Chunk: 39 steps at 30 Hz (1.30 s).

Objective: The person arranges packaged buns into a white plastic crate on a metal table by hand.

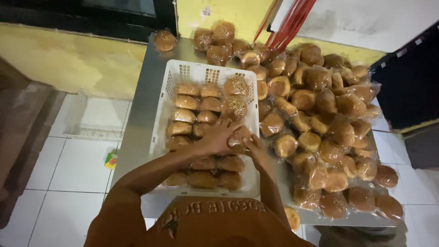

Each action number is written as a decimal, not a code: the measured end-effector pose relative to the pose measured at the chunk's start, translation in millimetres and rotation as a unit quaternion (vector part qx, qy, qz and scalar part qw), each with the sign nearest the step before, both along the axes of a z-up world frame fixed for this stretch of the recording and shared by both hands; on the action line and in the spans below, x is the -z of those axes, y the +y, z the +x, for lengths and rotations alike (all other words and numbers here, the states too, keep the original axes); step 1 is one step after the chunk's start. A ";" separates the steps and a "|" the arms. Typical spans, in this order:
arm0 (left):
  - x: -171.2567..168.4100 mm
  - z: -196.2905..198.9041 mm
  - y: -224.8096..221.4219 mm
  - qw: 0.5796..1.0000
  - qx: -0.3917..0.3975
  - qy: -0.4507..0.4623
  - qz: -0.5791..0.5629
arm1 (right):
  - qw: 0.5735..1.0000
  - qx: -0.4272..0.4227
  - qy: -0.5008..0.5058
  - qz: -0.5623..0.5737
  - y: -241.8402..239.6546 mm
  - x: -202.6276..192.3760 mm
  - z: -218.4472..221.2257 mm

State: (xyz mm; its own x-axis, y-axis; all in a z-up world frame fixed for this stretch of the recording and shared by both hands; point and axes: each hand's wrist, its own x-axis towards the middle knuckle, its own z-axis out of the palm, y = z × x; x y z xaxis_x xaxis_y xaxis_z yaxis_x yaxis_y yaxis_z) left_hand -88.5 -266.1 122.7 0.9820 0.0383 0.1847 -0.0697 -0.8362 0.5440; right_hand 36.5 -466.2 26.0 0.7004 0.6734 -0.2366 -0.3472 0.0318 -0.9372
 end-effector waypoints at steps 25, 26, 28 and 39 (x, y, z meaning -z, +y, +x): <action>49.8 19.9 -12.3 0.989 -0.056 -0.030 0.134 | 0.684 0.104 -0.461 -0.556 -82.3 50.6 59.9; 47.4 19.5 -13.0 0.990 -0.050 0.027 0.127 | 0.704 0.113 -0.429 -0.554 -80.2 50.7 56.7; 47.4 17.8 -14.0 0.992 -0.060 -0.007 0.111 | 0.692 0.137 -0.459 -0.541 -82.6 76.3 75.1; -3.8 5.6 -9.1 0.981 -0.029 0.188 -0.022 | 0.784 0.295 -0.442 -0.322 -102.5 133.8 135.9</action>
